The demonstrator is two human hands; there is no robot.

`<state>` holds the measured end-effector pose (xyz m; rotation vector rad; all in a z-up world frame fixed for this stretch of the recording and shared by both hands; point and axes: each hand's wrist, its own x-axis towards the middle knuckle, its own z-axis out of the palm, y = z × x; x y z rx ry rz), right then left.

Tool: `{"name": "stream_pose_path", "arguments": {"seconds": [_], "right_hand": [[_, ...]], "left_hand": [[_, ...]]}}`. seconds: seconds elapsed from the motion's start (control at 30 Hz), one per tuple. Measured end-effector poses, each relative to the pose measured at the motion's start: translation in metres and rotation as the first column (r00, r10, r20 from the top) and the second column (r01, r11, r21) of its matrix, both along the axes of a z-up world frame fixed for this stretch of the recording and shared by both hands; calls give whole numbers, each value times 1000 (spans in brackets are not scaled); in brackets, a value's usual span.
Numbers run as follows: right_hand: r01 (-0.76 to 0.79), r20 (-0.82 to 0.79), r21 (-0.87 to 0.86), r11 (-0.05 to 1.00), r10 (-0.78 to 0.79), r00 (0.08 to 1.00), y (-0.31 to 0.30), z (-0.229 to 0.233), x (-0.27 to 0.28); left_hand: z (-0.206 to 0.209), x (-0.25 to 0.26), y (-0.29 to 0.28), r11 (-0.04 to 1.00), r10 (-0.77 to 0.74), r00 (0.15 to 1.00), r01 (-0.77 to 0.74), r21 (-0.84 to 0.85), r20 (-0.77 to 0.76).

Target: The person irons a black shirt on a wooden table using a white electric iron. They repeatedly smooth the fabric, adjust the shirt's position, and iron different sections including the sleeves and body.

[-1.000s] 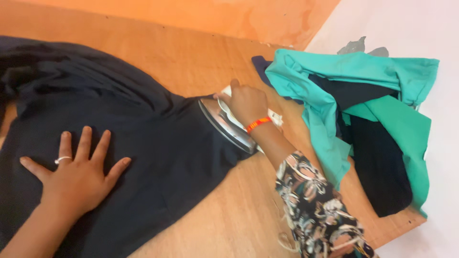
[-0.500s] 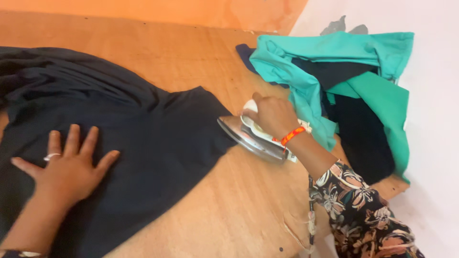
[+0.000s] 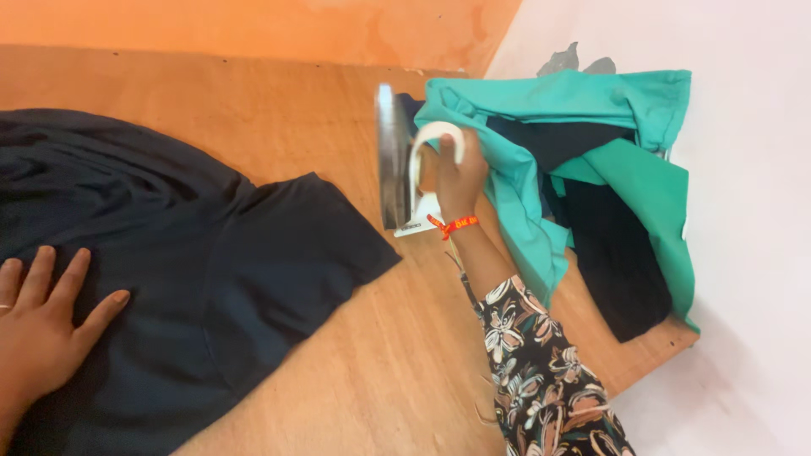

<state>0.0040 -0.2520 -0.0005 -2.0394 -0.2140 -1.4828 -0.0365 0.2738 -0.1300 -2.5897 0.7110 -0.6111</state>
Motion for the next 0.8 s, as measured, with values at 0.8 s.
{"name": "stream_pose_path", "arguments": {"seconds": [0.8], "right_hand": [[-229, -385, -546, 806, 1, 923, 98, -16, -121]], "left_hand": [[7, -5, -13, 744, 233, 900, -409, -529, -368]]}}
